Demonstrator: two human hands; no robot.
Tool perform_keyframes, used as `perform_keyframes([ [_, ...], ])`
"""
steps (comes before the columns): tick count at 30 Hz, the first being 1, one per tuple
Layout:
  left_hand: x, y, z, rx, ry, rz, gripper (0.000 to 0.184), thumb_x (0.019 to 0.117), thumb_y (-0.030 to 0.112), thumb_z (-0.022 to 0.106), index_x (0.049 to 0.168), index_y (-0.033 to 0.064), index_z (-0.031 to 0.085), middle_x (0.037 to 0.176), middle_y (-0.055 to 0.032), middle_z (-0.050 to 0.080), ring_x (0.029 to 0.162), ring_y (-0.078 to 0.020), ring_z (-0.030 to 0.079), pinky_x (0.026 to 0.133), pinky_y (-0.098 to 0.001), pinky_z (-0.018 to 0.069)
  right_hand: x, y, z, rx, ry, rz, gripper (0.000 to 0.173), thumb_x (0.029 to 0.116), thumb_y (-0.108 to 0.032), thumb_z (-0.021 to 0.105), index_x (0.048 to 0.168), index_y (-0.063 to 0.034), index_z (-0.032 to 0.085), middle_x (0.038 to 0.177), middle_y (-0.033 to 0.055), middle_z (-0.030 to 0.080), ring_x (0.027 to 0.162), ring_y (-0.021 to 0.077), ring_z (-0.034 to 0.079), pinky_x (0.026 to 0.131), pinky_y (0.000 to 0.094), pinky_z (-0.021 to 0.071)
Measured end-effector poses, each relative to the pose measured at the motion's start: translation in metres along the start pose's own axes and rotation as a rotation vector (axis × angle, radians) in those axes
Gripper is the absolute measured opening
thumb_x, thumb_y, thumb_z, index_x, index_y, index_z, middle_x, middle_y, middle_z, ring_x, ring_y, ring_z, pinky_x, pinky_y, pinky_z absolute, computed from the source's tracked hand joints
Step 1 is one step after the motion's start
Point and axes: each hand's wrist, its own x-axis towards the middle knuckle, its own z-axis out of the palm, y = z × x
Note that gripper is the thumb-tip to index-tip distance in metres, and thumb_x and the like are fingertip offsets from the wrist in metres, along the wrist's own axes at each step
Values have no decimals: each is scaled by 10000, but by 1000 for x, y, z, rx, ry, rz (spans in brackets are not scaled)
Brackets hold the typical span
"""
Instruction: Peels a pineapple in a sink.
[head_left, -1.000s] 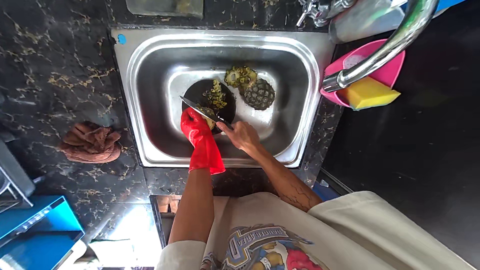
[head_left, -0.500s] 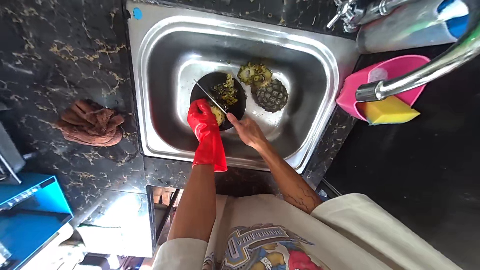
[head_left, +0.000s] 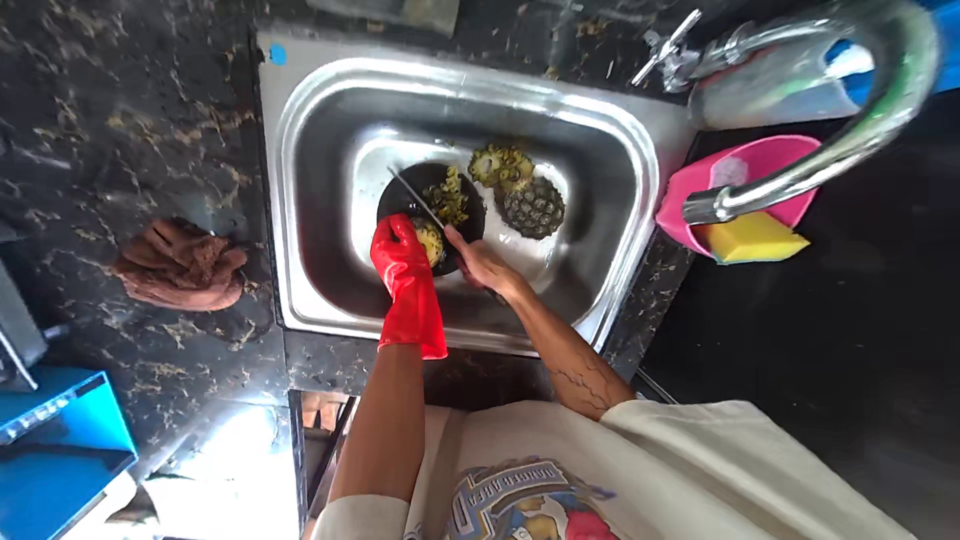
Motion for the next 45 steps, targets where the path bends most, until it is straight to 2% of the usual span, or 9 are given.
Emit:
perform_keyframes([
  [5,-3,6,-3,1,7,-10,307,1058,291,521,1111,95,752,1057,-100,747,1018,-197,699,942,-438,541,-17,22,-21,-260,23,24,955,965,-802,241,957,47,679,884,243,654,854,381,652,794,616,514],
  [8,-5,4,-6,3,2,6,291,1054,279,547,1090,78,754,1035,-108,748,999,-203,702,933,-435,543,-16,40,-35,-261,18,47,888,945,-825,258,845,-29,638,705,110,560,630,237,560,613,455,490],
  [11,0,1,-15,48,-111,149,317,1055,306,544,1083,75,758,1011,-112,755,974,-205,716,930,-444,555,-31,33,-33,-287,171,-28,896,929,-829,327,816,-10,671,777,194,635,766,356,645,709,610,506],
  [16,2,-18,-19,-12,-115,336,315,1071,261,496,1168,66,724,1077,-98,742,1018,-155,700,968,-377,547,-75,12,4,-447,329,-91,840,897,-855,358,730,-85,650,683,142,625,705,354,661,610,590,508],
  [20,-9,-22,-8,-132,-52,218,290,1060,224,528,1204,50,709,1155,-115,728,1093,-153,678,1005,-352,520,-74,17,19,-487,364,-73,853,871,-879,366,756,-90,669,698,151,644,721,368,676,596,590,511],
  [24,-23,51,-28,-46,-207,-261,295,1033,66,557,1313,43,644,1328,-112,658,1225,-160,600,1075,-355,431,-69,10,19,-525,360,-59,860,885,-862,363,764,-67,667,715,161,649,744,366,681,605,576,508],
  [28,-12,-5,2,-36,23,61,227,997,207,641,1150,63,726,1078,-106,742,1027,-167,695,950,-378,535,-67,-12,13,-529,274,-42,860,914,-842,334,783,-54,653,770,147,656,806,342,682,659,554,505],
  [36,-24,46,-20,-15,-115,-178,292,1088,196,484,1224,30,683,1171,-125,704,1089,-149,654,1010,-351,483,-64,-9,11,-367,234,-19,879,914,-846,322,783,-43,654,784,170,652,800,365,673,672,593,512],
  [45,-6,-1,-1,-81,2,2,239,1045,227,551,1043,82,742,936,-61,736,894,-128,691,857,-358,551,-35,-1,5,-250,129,-37,894,954,-811,271,747,-18,630,715,163,599,708,335,624,669,586,500],
])
